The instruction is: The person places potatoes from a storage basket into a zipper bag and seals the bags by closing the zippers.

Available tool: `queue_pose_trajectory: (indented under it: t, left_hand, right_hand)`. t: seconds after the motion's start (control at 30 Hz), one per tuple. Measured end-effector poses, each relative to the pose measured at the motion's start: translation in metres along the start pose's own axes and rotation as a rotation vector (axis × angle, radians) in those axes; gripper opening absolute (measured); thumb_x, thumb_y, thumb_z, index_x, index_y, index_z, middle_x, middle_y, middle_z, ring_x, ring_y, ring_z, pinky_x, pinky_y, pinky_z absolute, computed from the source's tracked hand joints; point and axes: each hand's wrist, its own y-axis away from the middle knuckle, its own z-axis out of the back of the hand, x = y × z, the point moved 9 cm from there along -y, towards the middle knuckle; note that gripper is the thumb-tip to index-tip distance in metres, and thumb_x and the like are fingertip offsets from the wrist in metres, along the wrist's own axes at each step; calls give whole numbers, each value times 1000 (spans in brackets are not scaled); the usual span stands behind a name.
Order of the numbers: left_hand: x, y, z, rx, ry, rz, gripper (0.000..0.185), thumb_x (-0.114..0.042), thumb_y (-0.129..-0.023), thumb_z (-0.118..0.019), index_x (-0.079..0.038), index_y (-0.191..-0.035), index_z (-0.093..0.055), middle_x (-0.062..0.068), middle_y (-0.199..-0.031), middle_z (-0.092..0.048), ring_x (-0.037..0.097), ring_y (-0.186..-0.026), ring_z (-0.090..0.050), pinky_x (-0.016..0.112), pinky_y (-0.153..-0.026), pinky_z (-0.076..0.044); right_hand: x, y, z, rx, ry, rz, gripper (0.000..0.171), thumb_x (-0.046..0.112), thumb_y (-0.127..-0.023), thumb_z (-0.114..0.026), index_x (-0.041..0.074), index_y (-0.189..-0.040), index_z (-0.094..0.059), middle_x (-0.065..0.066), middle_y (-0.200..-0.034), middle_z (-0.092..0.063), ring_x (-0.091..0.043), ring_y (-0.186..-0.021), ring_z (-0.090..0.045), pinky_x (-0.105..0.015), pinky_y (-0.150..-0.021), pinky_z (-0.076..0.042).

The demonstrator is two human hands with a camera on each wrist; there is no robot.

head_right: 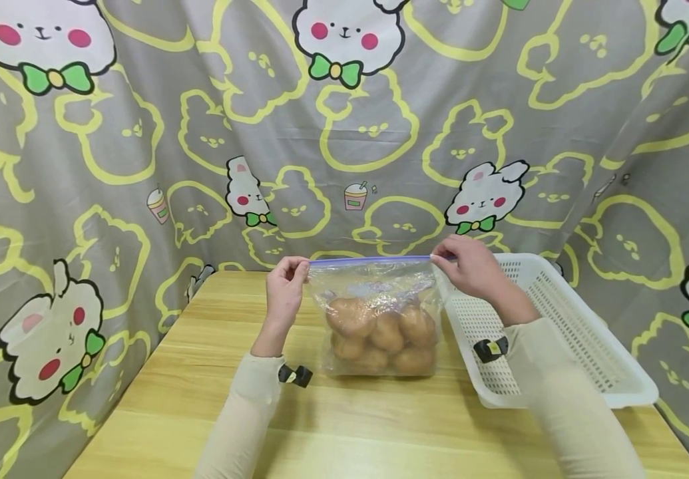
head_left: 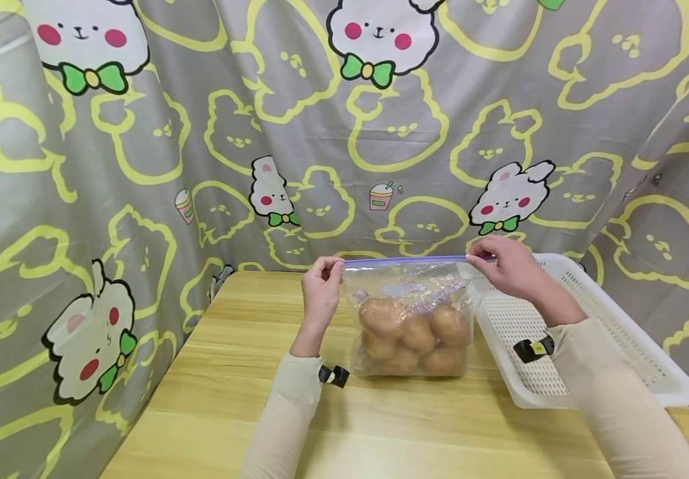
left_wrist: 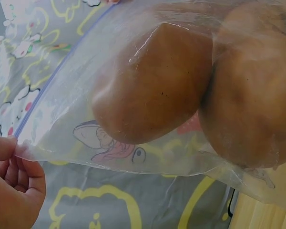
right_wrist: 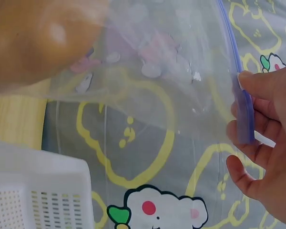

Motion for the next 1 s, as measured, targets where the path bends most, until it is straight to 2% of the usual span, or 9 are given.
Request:
queue_pose_trajectory:
  t: [0.2,0.3,0.4,0.63,0.83,1.0]
  left_hand:
    - [-1,0,1,-3,-3,-8,11,5,-90,-59,16,-90,-61,21,-73,-55,10,-60,-48,12,-52,-40]
    - [-3,0,1,2,-11,-14,11,5,-90,-59,16,-90,-61,23,-73,-55,10,-60,-48,12,-51,-39]
    - [-3,1,1,15,-24,-4,12,4,-90,-59,15,-90,-61,22,-74,-55,12,-61,-49,12,-51,-40]
    - [-6,1,4,66,-32,14,12,3,-91,-58,15,-91,-61,20,-75,-56,21,-62,-52,15,-55,-47]
    - [-8,1,14,85,-42,55,12,3,-90,-59,15,-90,-61,12,-72,-53,16,-60,-51,16,-54,-48]
    - [-13,1,21,92,-55,60,11,4,-90,-60,15,-89,-62,11,-70,-53,14,-59,-49,15,-50,-44]
  right_hand:
    - [-12,10,10,-9,20,-14,3,8,-86,-68,5,-86,-66,1,-77,-58,-14,-70,-50,-34,-59,-44]
    - [-17,16,12,-7,14,-44,3,7,-86,-68,6,-88,-66,1,-79,-58,-15,-72,-52,-35,-60,-46]
    - [-18,20,11,16,-32,-76,3,7,-90,-63,4,-90,-64,-2,-81,-60,-18,-74,-57,-36,-64,-51]
    - [-18,28,3,91,-188,-161,7,12,-95,-57,7,-90,-58,0,-67,-59,-13,-59,-58,-24,-50,-49]
    - [-15,31,-7,167,-353,-210,14,13,-97,-55,0,-94,-58,-4,-68,-59,-14,-59,-61,-29,-52,-55]
    - [-13,31,-13,204,-436,-252,13,11,-96,-55,-3,-95,-57,-8,-70,-59,-17,-60,-62,-30,-55,-57]
